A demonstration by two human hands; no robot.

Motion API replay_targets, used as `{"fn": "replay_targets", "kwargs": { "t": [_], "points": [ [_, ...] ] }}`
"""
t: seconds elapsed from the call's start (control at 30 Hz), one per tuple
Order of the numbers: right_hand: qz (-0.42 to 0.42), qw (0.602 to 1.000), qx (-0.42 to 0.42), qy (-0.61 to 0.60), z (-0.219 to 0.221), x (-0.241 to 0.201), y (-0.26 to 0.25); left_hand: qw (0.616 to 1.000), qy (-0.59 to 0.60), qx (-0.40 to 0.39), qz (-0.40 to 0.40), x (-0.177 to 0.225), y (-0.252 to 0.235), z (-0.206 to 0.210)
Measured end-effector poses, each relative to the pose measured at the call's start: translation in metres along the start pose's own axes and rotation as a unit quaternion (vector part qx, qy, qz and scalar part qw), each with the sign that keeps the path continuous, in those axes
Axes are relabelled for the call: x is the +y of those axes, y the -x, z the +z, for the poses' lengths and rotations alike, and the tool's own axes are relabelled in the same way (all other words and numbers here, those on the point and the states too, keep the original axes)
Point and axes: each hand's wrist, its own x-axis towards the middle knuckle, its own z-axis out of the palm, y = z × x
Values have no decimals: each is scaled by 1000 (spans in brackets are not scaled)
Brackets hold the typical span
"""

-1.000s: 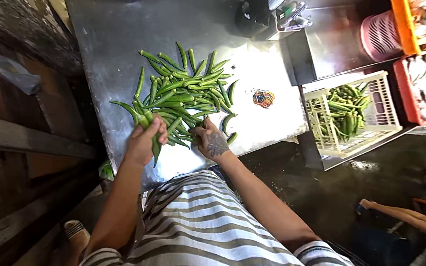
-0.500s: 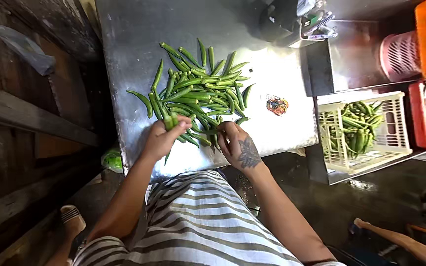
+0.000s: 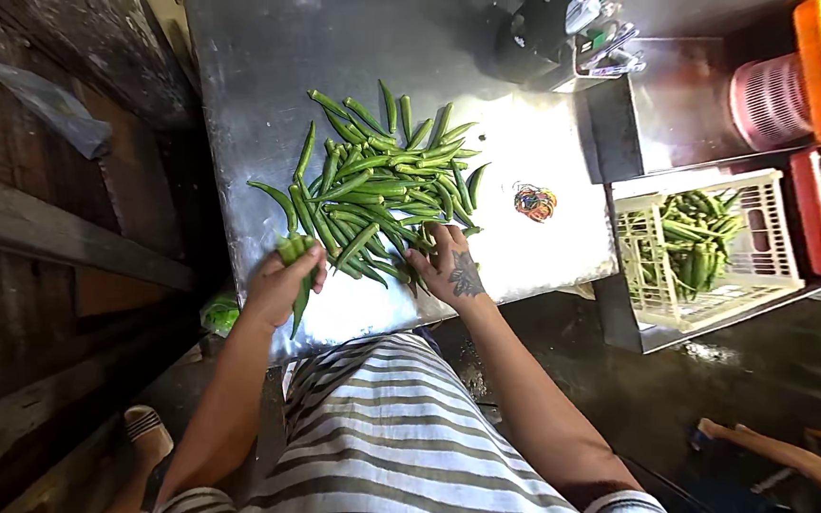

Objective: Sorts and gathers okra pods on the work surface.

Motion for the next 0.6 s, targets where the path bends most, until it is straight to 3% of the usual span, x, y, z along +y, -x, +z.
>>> {"fn": "replay_targets", "kwargs": {
  "t": [0.13,0.27,0.33,0.47,0.6],
  "points": [
    [-36,993,21,110,29,-23,-4,998,1,59,31,4,-7,-18],
    [-68,982,73,160,54,-31,5,997,-27,64,15,1,-14,-20],
    [-112,981,72,144,58,-22,13,998,-27,51,1,-4,-12,-17],
    [-146,988,-11,39,48,-1,19,999,-11,38,-14,-15,-8,-8],
    [-139,990,35,-12,39,-5,16,993,13,119,-7,-26,-11,-9]
  ]
}}
